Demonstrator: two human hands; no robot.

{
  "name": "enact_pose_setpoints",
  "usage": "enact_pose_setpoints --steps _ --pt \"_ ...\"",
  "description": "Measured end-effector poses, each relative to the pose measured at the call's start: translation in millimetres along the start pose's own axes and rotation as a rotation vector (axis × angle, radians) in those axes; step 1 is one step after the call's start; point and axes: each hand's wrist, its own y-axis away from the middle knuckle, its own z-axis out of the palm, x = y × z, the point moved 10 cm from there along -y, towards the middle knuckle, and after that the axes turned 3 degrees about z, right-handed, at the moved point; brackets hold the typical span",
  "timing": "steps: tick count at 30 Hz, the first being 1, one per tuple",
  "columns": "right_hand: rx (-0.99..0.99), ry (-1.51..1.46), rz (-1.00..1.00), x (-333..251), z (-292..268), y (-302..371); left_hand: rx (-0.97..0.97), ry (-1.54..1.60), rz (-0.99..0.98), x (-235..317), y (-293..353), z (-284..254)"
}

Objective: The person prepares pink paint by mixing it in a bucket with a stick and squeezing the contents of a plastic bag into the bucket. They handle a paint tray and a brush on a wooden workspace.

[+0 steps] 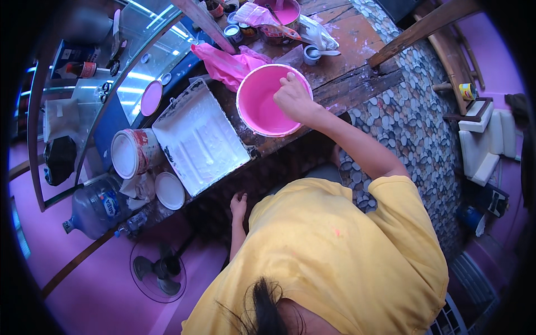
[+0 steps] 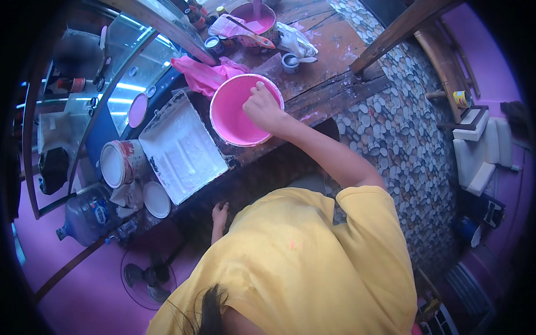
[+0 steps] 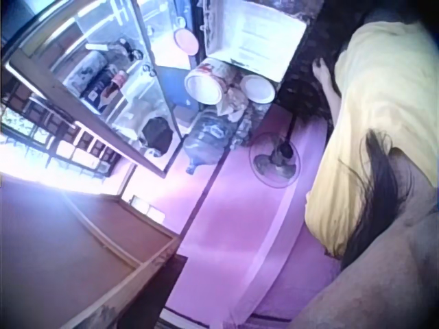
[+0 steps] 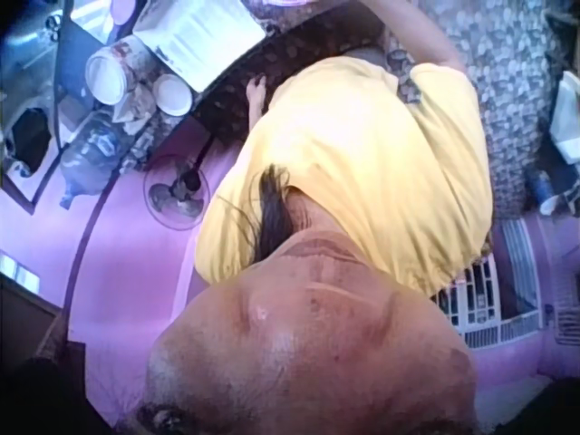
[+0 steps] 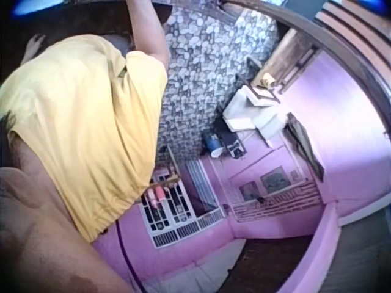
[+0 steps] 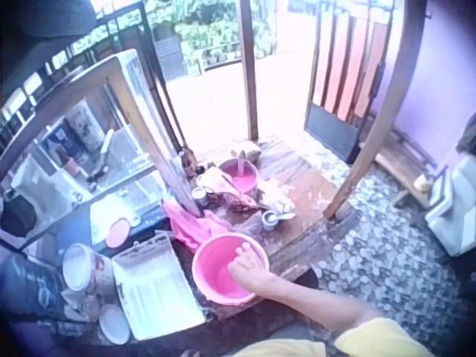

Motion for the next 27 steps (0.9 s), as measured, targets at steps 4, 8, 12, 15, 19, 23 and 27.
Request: enact_pose_setpoints --steps 4,8,12,15,19,23,27 --pt "-0.247 -0.185 0.048 -3 9 10 -0.088 -0.143 0.053 9 -3 11" --pt "-0.184 -0.573 0.095 29 -47 13 -0.111 -0.176 0.071 14 13 11" --pt "0.179 -0.813 0.61 170 -88 11 -0.056 -0.161 -0.007 -16 28 0" --pt "0.406 -0.703 0.874 289 -34 16 -0.036 -0.149 -0.041 -58 27 -7" --pt "0.105 -0.521 1.001 352 71 -4 -0.01 -0.152 -0.071 -63 32 -12" --pt "-0.014 -0.656 0.837 361 142 -17 0.041 -0.144 -0.108 -33 53 -9" --pt "0.09 -0.663 0.947 367 122 -16 -0.012 -0.193 -0.024 -10 64 5"
